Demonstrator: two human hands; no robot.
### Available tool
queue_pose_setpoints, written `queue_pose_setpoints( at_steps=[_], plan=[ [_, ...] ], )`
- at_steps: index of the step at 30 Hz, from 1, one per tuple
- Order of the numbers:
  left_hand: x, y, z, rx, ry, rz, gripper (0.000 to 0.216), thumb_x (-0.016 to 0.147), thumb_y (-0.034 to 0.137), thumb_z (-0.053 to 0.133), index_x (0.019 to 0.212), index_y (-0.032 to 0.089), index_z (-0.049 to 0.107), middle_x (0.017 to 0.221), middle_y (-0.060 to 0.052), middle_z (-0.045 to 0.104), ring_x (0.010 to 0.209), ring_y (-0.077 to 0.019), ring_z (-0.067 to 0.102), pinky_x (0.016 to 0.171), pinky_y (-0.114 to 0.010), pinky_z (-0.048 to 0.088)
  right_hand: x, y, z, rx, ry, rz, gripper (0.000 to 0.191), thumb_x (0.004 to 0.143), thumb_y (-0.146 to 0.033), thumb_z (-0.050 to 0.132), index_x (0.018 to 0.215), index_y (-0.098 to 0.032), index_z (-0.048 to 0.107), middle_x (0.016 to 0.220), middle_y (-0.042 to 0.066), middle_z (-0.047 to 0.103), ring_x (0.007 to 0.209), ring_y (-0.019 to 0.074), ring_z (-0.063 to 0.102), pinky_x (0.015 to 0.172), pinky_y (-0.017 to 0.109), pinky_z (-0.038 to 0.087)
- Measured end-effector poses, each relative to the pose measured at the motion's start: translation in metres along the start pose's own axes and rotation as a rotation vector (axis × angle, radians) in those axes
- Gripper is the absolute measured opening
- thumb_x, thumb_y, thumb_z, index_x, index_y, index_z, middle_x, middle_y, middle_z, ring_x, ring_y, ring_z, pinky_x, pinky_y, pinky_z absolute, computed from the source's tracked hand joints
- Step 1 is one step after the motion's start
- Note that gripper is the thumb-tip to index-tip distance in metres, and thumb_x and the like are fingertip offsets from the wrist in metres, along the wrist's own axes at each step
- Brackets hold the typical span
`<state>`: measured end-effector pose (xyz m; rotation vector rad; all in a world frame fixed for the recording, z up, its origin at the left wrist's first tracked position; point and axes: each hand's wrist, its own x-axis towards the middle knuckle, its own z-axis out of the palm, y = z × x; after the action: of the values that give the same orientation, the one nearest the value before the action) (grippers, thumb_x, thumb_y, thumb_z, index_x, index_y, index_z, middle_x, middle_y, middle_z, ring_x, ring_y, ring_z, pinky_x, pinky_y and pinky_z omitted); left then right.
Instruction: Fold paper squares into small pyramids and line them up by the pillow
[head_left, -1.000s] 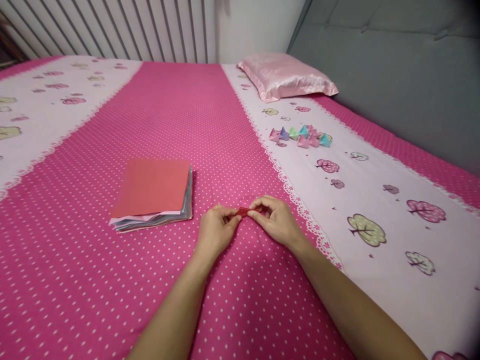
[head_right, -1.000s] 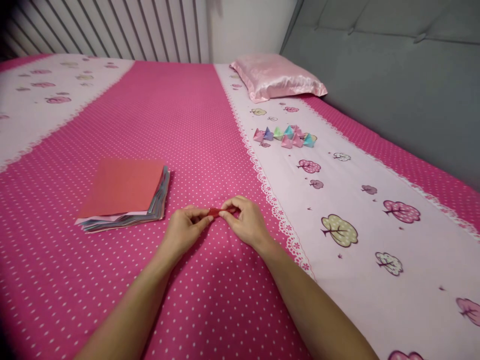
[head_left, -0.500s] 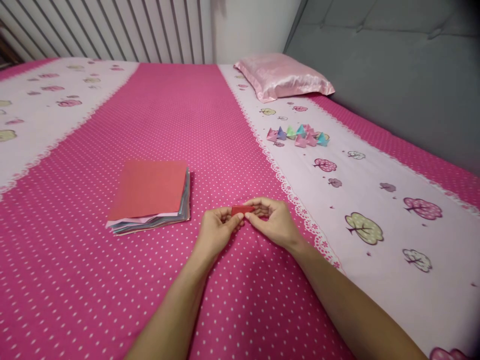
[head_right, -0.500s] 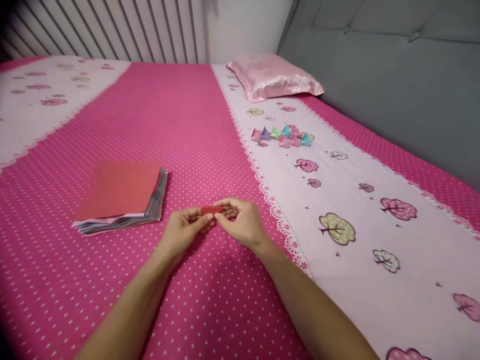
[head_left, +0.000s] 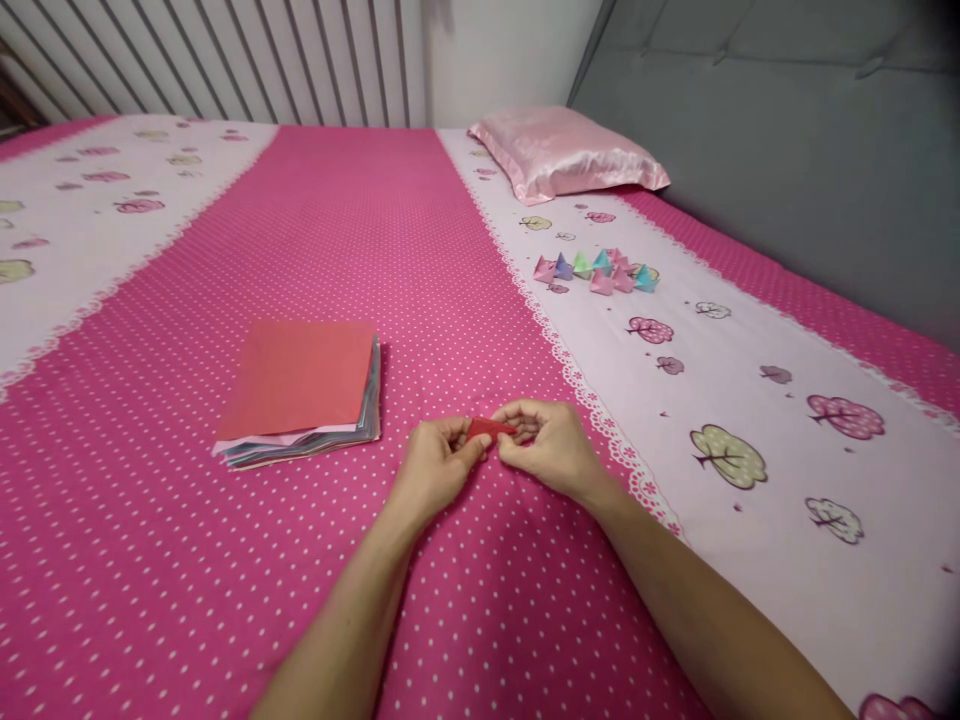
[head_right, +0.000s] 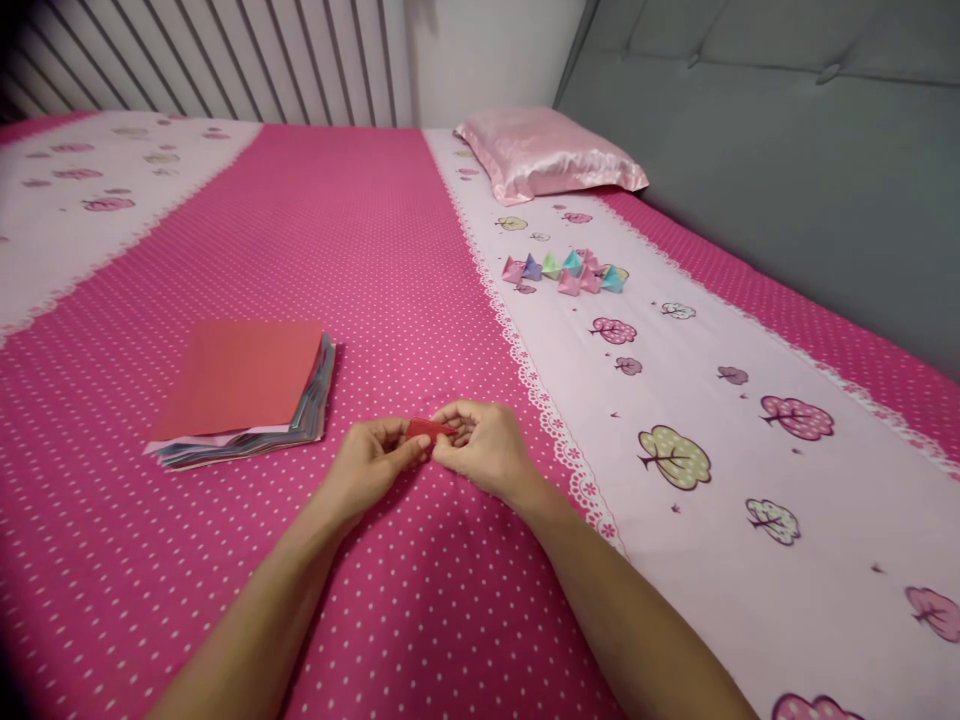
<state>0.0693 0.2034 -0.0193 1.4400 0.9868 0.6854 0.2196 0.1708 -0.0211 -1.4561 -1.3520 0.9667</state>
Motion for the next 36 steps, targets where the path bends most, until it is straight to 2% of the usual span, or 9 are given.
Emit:
queue_pose_setpoints(
  at_steps=[9, 13, 16, 18, 20, 23, 29, 36],
  plan=[
    [-0.002, 0.004, -0.002, -0.052, 0.014, -0.091, 0.026, 0.067, 0.032, 0.063, 0.079, 0.009, 0.07, 0.056, 0.0, 0.057, 0.046, -0.007, 0.04, 0.047, -0.02, 0.024, 0.007, 0.004, -0.013, 0.184, -0.091, 0.149, 0.02, 0.062, -0.016, 0.064, 0.082, -0.014, 0.068, 0.068, 0.004, 0.07, 0.061, 0.0143, 0.066, 0.062, 0.027, 0.054],
    [-0.001, 0.003, -0.003, -0.128, 0.086, -0.125, 0.022, 0.064, 0.031, 0.065, 0.068, 0.01, 0.067, 0.054, 0.0, 0.057, 0.046, -0.0063, 0.04, 0.046, -0.019, 0.026, 0.01, 0.006, -0.021, 0.253, -0.017, 0.153, 0.021, 0.064, -0.013, 0.059, 0.083, -0.013, 0.067, 0.074, 0.005, 0.071, 0.068, 0.0144, 0.067, 0.068, 0.029, 0.054],
    [-0.001, 0.005, -0.003, -0.195, 0.087, -0.139, 0.021, 0.063, 0.03, 0.067, 0.07, 0.01, 0.067, 0.055, 0.0, 0.058, 0.045, -0.0058, 0.041, 0.046, -0.019, 0.027, 0.008, 0.004, -0.021, 0.205, -0.093, 0.134, 0.03, 0.062, -0.011, 0.062, 0.091, -0.013, 0.067, 0.082, 0.007, 0.071, 0.073, 0.0148, 0.067, 0.072, 0.03, 0.052],
    [-0.002, 0.007, -0.001, -0.232, 0.075, -0.146, 0.022, 0.062, 0.029, 0.068, 0.071, 0.01, 0.068, 0.056, -0.001, 0.059, 0.046, -0.0059, 0.042, 0.047, -0.019, 0.028, 0.006, 0.002, -0.018, 0.181, -0.141, 0.12, 0.026, 0.066, -0.017, 0.064, 0.092, -0.013, 0.067, 0.078, 0.006, 0.07, 0.067, 0.0133, 0.065, 0.068, 0.028, 0.051],
    [-0.003, 0.009, 0.001, -0.255, 0.055, -0.149, 0.021, 0.062, 0.029, 0.068, 0.07, 0.01, 0.068, 0.056, -0.001, 0.06, 0.047, -0.0062, 0.044, 0.048, -0.019, 0.03, 0.003, 0.001, -0.014, 0.167, -0.165, 0.109, 0.021, 0.069, -0.027, 0.066, 0.084, -0.012, 0.067, 0.069, 0.004, 0.067, 0.059, 0.0112, 0.061, 0.059, 0.025, 0.049],
    [-0.005, 0.01, 0.003, -0.236, 0.023, -0.127, 0.02, 0.063, 0.028, 0.067, 0.07, 0.01, 0.067, 0.057, -0.001, 0.06, 0.047, -0.006, 0.045, 0.047, -0.018, 0.03, 0.002, 0.002, -0.009, 0.182, -0.177, 0.115, 0.024, 0.069, -0.036, 0.069, 0.073, -0.012, 0.064, 0.061, 0.001, 0.063, 0.053, 0.0093, 0.057, 0.052, 0.022, 0.046],
    [-0.004, 0.002, 0.006, -0.105, 0.049, -0.106, 0.025, 0.065, 0.024, 0.062, 0.083, 0.008, 0.069, 0.062, -0.002, 0.062, 0.047, -0.0074, 0.047, 0.045, -0.019, 0.031, 0.002, 0.006, -0.006, 0.143, -0.136, 0.108, 0.024, 0.069, -0.037, 0.068, 0.071, -0.013, 0.063, 0.058, 0.001, 0.061, 0.049, 0.009, 0.055, 0.048, 0.021, 0.043],
    [-0.004, 0.002, 0.007, -0.073, 0.06, -0.138, 0.027, 0.067, 0.025, 0.06, 0.084, 0.006, 0.069, 0.061, -0.002, 0.06, 0.044, -0.006, 0.044, 0.044, -0.018, 0.03, 0.001, 0.004, -0.007, 0.172, -0.135, 0.083, 0.021, 0.071, -0.034, 0.067, 0.07, -0.014, 0.062, 0.058, 0.0, 0.06, 0.049, 0.0084, 0.053, 0.048, 0.02, 0.041]
  ],
)
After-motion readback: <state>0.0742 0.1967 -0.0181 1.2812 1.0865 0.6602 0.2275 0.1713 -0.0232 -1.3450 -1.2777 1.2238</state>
